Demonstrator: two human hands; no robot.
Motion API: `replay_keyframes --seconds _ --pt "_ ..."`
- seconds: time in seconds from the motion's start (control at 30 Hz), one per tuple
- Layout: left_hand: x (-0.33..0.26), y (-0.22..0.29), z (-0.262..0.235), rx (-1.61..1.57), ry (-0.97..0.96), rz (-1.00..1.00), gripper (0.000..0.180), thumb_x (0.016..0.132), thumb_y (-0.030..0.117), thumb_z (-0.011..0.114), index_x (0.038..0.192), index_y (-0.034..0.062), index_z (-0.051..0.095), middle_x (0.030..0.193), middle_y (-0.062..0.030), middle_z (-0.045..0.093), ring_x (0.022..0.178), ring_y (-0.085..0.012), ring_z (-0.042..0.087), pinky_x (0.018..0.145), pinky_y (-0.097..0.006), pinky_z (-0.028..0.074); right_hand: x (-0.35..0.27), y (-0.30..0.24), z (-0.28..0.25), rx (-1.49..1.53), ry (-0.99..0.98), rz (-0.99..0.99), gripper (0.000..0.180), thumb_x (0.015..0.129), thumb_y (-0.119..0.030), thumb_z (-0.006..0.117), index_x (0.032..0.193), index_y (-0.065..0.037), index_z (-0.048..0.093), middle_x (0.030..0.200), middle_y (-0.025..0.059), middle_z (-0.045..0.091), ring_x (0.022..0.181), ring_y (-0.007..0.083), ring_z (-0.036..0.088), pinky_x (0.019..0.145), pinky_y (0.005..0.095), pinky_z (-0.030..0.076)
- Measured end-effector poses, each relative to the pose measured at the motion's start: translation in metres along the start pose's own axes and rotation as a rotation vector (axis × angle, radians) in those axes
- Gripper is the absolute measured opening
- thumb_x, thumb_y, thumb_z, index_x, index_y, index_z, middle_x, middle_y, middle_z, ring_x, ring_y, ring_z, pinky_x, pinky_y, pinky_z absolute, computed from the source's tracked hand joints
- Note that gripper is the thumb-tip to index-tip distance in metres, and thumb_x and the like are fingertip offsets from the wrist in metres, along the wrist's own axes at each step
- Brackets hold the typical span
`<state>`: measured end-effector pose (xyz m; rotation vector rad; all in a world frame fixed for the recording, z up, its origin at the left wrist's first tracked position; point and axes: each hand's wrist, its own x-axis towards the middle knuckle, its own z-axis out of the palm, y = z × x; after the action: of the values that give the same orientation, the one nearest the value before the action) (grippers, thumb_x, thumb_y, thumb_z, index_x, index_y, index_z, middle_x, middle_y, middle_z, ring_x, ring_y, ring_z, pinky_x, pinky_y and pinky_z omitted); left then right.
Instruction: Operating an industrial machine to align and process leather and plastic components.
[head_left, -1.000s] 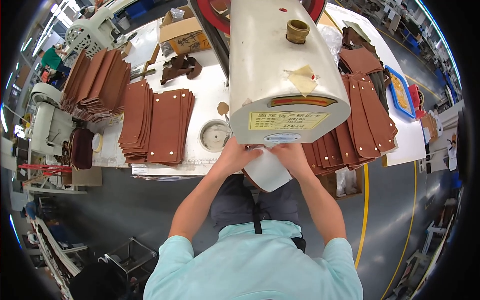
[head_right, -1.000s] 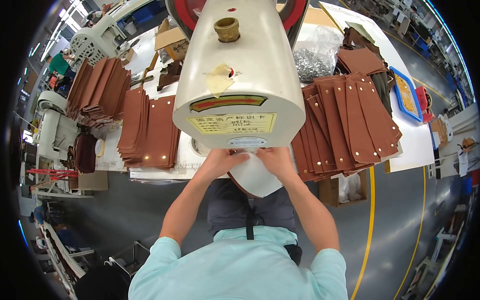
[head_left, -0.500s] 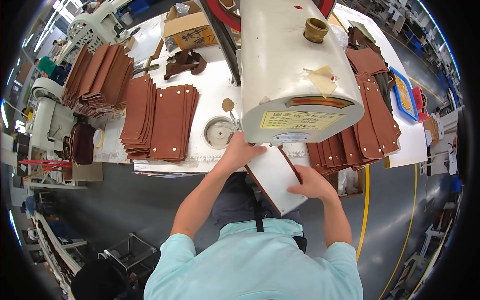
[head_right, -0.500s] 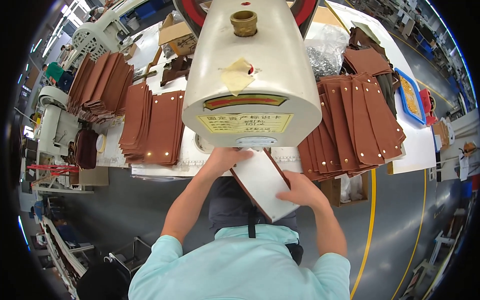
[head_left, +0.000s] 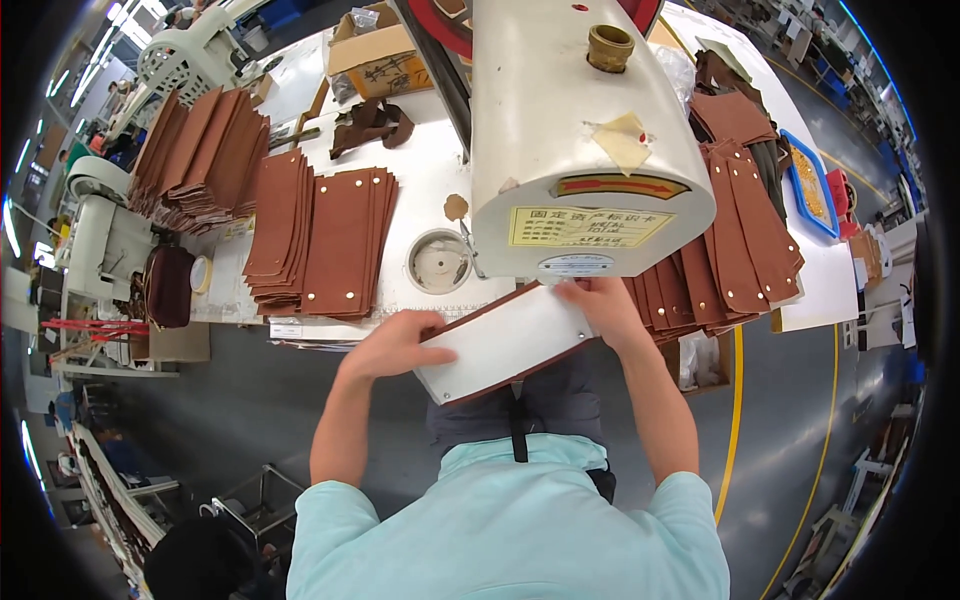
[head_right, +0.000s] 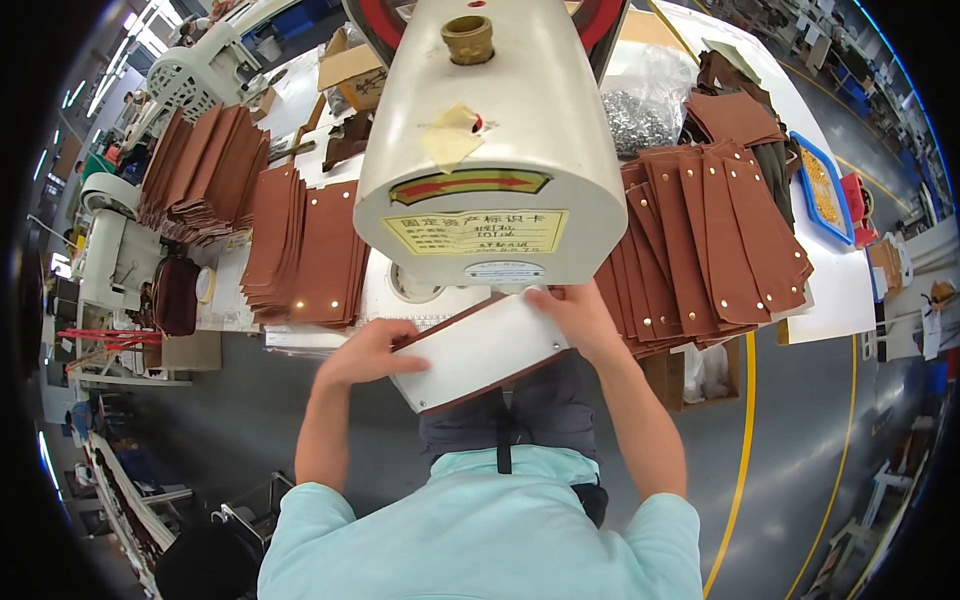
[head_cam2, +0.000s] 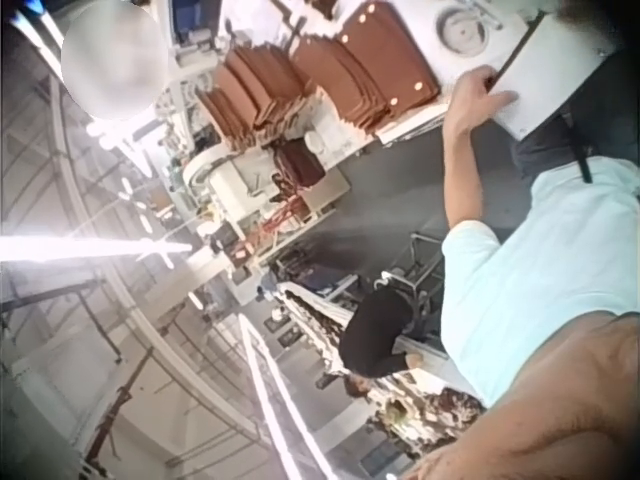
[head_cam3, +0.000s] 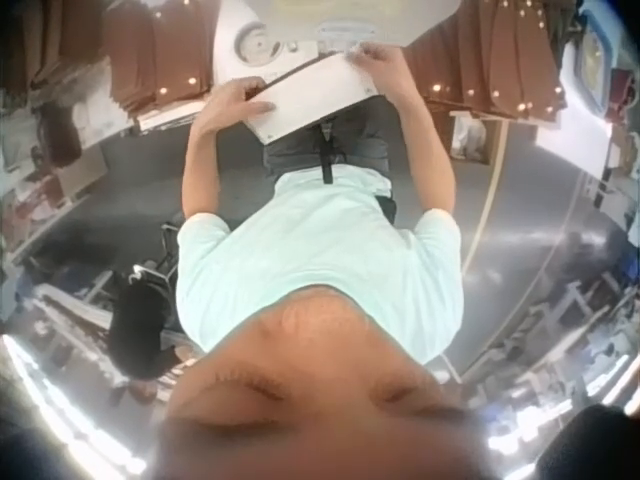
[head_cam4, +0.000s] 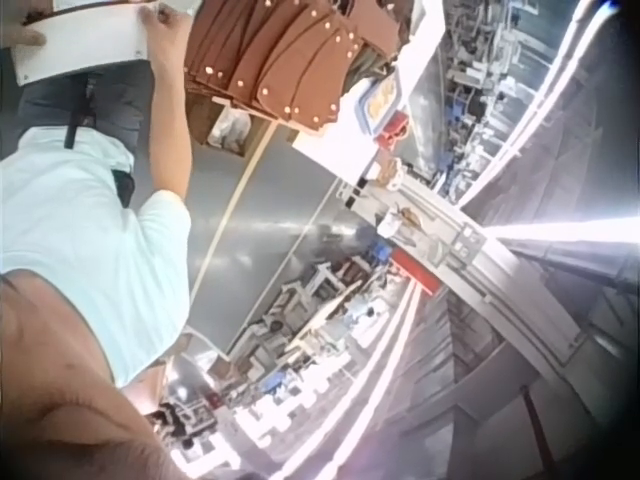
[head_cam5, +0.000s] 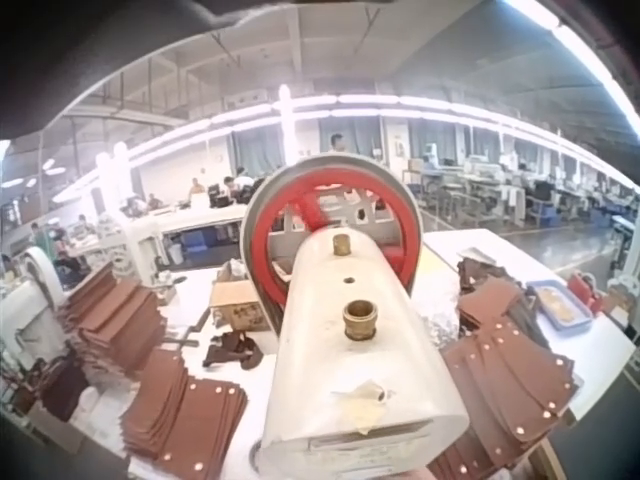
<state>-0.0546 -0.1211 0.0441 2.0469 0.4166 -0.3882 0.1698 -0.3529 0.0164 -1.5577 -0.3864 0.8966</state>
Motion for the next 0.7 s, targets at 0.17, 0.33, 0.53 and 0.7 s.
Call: replay_keyframes --seconds 0.17,0.33,0.53,0.7 --pt "0.050 0.052 0.030 -0.282 0.148 0.084 0.038 0.083 0.018 0.075 0.118 0.0042 0.070 0.086 -0.0078 0.069 0.074 -0.0151 0.060 0.070 -0.032 0.050 0.016 0.001 0.013 -0.058 -0.002 -0.059 0.030 0.084 0.001 0.075 0.113 0.001 0.068 0.113 0.0076 0.069 0.099 0.0159 0.064 0.084 0.0290 0.052" --pt "0.088 0.052 0.046 -0.308 0.181 0.106 0.041 0.084 0.013 0.072 0.125 0.0105 0.070 0.085 -0.0065 0.068 0.075 -0.0153 0.060 0.071 -0.032 0.050 0.014 -0.004 0.011 -0.187 -0.005 -0.145 0.038 0.082 0.006 0.072 0.118 0.005 0.064 0.110 0.0107 0.069 0.098 0.0184 0.065 0.083 0.0324 0.054" --pt "0.100 0.043 0.054 -0.288 0.279 0.201 0.027 0.081 0.011 0.074 0.106 0.0015 0.071 0.078 -0.0069 0.065 0.071 -0.0167 0.059 0.069 -0.032 0.049 0.005 -0.009 -0.008 -0.084 -0.041 0.074 0.040 0.080 0.001 0.075 0.118 0.004 0.063 0.109 0.0108 0.068 0.096 0.0192 0.065 0.077 0.0319 0.054" --pt "0.099 0.046 0.057 -0.319 0.318 0.150 0.024 0.079 0.011 0.075 0.098 -0.0032 0.069 0.075 -0.0061 0.062 0.070 -0.0162 0.057 0.068 -0.032 0.048 -0.021 -0.012 -0.025 -0.150 -0.103 0.238 0.033 0.082 -0.004 0.076 0.111 0.005 0.064 0.099 0.0105 0.070 0.087 0.0174 0.070 0.072 0.0303 0.059"
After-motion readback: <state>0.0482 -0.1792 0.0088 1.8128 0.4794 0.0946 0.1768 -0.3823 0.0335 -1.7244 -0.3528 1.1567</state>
